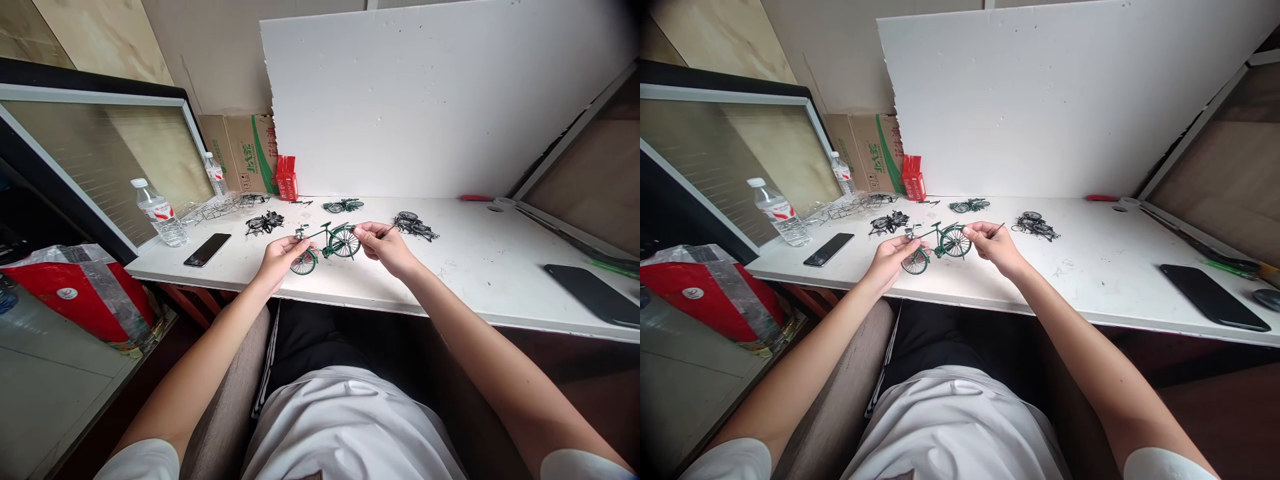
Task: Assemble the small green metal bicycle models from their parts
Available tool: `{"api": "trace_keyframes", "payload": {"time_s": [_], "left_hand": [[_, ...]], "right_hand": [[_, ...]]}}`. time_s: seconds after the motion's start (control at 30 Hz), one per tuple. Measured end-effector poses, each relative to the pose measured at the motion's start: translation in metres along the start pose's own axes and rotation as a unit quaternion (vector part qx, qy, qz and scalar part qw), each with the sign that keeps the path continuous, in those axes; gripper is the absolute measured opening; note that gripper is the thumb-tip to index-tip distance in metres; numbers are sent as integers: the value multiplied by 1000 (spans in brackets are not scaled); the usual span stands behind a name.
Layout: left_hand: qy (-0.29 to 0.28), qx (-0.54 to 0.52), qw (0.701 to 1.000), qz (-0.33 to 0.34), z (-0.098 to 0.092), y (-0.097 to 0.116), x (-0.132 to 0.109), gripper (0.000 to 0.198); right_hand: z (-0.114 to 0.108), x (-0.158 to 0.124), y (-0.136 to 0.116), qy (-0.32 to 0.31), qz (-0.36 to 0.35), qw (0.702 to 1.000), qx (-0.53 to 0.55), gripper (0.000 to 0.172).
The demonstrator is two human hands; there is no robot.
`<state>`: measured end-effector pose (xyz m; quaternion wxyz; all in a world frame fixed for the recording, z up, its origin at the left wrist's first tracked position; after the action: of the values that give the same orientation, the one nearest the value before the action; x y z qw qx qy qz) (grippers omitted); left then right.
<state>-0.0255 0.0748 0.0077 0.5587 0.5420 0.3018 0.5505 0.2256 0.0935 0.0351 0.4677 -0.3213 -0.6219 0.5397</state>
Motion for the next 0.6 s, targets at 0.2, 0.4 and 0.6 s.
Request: {"api": "trace_keyframes", "payload": {"time_s": [0.2, 0.4, 0.6], "left_hand": [[9, 10, 1000, -15, -7, -1, 2, 50], [19, 64, 998, 4, -10, 3, 2, 50], [25, 115, 993, 29, -11, 4, 2, 52]], "right_hand": [[-7, 1, 2, 4, 6, 1000, -19, 48], [-10, 2, 6, 2, 16, 999, -38, 50], [-13, 3, 14, -13, 39, 994, -98, 56]]}}
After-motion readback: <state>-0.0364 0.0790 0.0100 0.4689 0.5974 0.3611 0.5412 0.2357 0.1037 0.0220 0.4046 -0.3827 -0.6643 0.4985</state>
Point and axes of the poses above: each hand's wrist, its own x-axis towards the middle knuckle, its own z-axis out of the palm, y = z × x, the point moved 5 cm from there along x, towards the middle knuckle, and after that the axes turned 7 degrees about -y, right-handed, at the moved point
